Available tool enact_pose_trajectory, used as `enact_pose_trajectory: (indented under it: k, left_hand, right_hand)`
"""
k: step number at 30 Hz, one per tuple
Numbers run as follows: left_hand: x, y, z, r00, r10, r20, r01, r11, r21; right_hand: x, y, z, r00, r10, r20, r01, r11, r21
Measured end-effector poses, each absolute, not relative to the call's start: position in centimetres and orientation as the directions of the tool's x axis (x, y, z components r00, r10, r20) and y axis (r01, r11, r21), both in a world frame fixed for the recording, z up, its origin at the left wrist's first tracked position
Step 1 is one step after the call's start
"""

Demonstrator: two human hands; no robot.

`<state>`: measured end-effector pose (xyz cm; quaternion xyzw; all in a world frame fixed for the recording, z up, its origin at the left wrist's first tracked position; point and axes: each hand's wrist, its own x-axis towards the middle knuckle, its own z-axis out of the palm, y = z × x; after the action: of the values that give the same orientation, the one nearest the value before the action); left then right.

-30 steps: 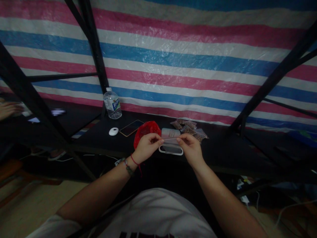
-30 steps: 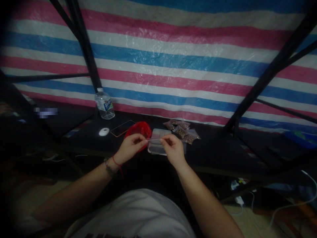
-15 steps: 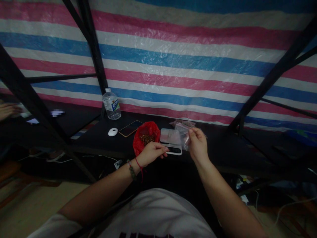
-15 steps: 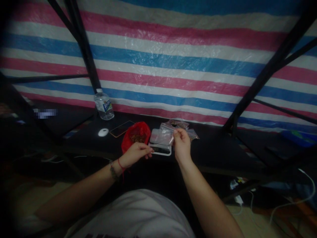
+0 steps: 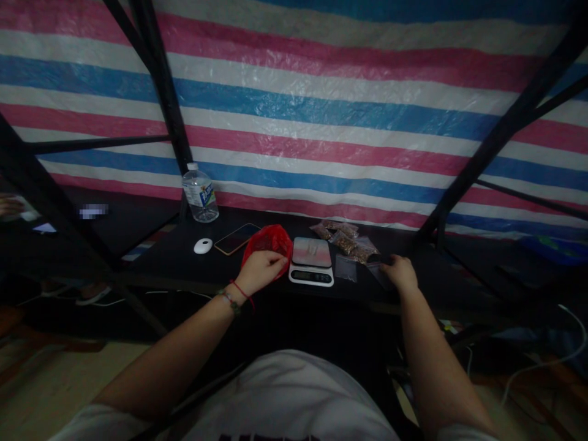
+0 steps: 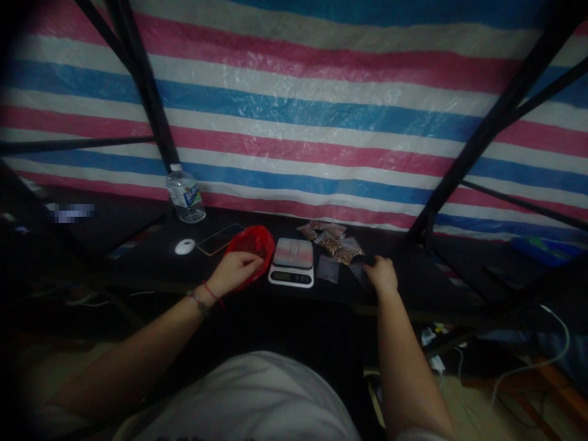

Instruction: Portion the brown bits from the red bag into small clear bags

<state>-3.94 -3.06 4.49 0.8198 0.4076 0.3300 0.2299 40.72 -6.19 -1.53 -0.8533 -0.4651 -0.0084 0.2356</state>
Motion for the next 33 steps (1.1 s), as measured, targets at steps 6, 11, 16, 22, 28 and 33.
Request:
enact_pose_trajectory:
  k: [6, 11, 16, 22, 28, 33]
  left_hand:
    - [-6.2, 0.0, 3.3, 0.335, 0.873, 0.355, 0.756, -0.474, 0.451]
    - [-6.7, 0.8, 2.6, 0.318, 0.883, 0.345, 0.764, -0.454, 0.459]
    - [-6.5, 0.6, 2.7, 0.313, 0.877, 0.365, 0.753, -0.464, 0.468]
    - [-5.6, -0.3, 3.0, 0.321, 0.850, 0.418, 0.556, -0.526, 0.643]
    - [-4.5, -2.0, 4.4, 0.362, 0.890, 0.276, 0.194, -0.362, 0.912]
    - [-4.4, -2.8, 5.6, 0.465, 0.860, 0.208, 0.054, -0.262, 0.964]
  right_hand:
    - [35.5, -2.0, 0.5, 0.392, 0.881, 0.265, 0.908, -0.324, -0.267]
    - [32.0, 1.2, 0.8, 0.386, 0.904, 0.184, 0.915, -0.351, -0.198]
    - [32.1, 2.3, 0.8, 0.376, 0.907, 0.191, 0.920, -0.341, -0.192]
    - [30.9, 1.5, 2.0, 0.451, 0.816, 0.362, 0.728, -0.102, -0.678]
    - [23.1, -2.2, 4.8, 0.138, 0.916, 0.376, 0.240, 0.338, -0.910]
    - [18.3, -5.9, 6.7, -0.101, 0.966, 0.237, 0.024, 0.240, -0.970]
